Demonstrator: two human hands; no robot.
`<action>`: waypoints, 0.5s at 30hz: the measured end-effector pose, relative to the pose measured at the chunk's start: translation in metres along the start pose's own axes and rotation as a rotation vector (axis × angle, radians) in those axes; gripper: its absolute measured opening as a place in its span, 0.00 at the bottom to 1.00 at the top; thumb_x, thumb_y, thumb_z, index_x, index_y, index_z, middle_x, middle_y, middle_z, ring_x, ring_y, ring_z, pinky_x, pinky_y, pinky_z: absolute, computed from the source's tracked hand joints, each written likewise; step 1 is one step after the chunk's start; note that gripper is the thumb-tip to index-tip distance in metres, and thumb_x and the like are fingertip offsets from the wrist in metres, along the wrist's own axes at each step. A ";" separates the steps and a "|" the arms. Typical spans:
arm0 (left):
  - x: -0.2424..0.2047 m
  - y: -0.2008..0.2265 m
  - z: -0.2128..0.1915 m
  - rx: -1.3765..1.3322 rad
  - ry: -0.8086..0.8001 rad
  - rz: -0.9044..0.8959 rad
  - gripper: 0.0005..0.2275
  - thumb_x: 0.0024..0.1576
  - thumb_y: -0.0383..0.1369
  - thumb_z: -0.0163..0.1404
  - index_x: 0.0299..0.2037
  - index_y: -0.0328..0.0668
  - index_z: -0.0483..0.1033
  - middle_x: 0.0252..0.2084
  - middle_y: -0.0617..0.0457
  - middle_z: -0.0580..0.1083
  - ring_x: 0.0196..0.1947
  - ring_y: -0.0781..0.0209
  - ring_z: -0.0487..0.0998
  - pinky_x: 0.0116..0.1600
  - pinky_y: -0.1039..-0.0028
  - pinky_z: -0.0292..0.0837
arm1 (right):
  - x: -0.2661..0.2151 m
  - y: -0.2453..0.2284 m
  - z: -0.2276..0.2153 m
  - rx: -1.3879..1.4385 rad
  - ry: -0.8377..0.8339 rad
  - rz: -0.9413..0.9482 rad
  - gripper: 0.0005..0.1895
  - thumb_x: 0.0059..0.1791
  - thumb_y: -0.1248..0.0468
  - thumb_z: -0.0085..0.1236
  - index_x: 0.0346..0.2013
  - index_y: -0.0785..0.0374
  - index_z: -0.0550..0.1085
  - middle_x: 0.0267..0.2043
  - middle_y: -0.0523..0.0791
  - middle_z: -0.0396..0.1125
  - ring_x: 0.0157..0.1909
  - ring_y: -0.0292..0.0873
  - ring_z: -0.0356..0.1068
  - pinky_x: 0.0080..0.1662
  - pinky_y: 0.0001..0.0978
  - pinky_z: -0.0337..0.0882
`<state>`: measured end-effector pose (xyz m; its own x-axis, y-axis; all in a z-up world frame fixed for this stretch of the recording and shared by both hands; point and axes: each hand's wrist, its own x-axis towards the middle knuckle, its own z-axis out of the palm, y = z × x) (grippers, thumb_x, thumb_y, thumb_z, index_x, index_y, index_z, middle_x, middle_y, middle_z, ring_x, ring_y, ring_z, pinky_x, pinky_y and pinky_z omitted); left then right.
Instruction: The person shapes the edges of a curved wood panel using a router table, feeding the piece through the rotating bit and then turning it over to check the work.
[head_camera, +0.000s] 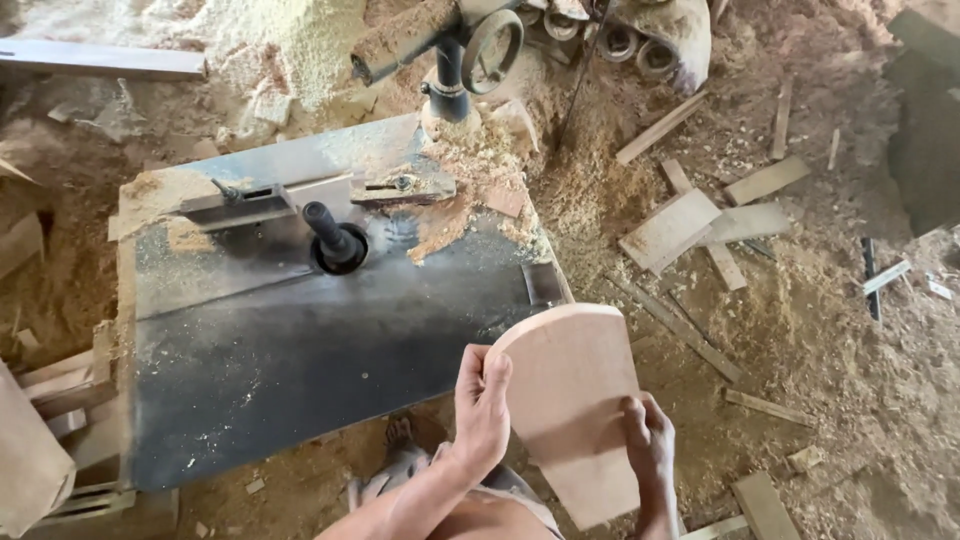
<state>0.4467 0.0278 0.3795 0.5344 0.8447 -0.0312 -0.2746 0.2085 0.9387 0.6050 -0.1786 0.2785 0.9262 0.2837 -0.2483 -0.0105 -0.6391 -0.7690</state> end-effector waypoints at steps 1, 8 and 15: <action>0.000 0.001 0.002 0.000 0.003 0.005 0.14 0.65 0.45 0.48 0.32 0.48 0.64 0.27 0.63 0.59 0.28 0.72 0.55 0.34 0.78 0.52 | -0.004 -0.002 -0.003 0.001 -0.002 -0.006 0.32 0.46 0.36 0.40 0.31 0.60 0.78 0.29 0.49 0.72 0.37 0.48 0.69 0.37 0.42 0.66; 0.014 0.016 -0.010 0.175 -0.217 -0.162 0.17 0.68 0.46 0.36 0.37 0.44 0.71 0.34 0.58 0.68 0.35 0.69 0.65 0.43 0.73 0.64 | 0.004 0.028 -0.024 -0.231 0.095 0.086 0.28 0.47 0.36 0.47 0.41 0.57 0.71 0.39 0.49 0.63 0.47 0.47 0.61 0.49 0.41 0.62; 0.009 0.048 -0.019 0.042 -0.050 -0.901 0.28 0.62 0.51 0.37 0.56 0.36 0.77 0.55 0.44 0.80 0.54 0.52 0.80 0.58 0.62 0.71 | 0.004 0.086 -0.030 -0.142 -0.039 -0.395 0.29 0.48 0.35 0.47 0.16 0.51 0.61 0.12 0.36 0.49 0.14 0.32 0.48 0.20 0.30 0.45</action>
<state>0.4236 0.0549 0.4177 0.5666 0.3473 -0.7472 0.2942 0.7618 0.5772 0.6195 -0.2540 0.2294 0.8337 0.5517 0.0249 0.3970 -0.5673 -0.7215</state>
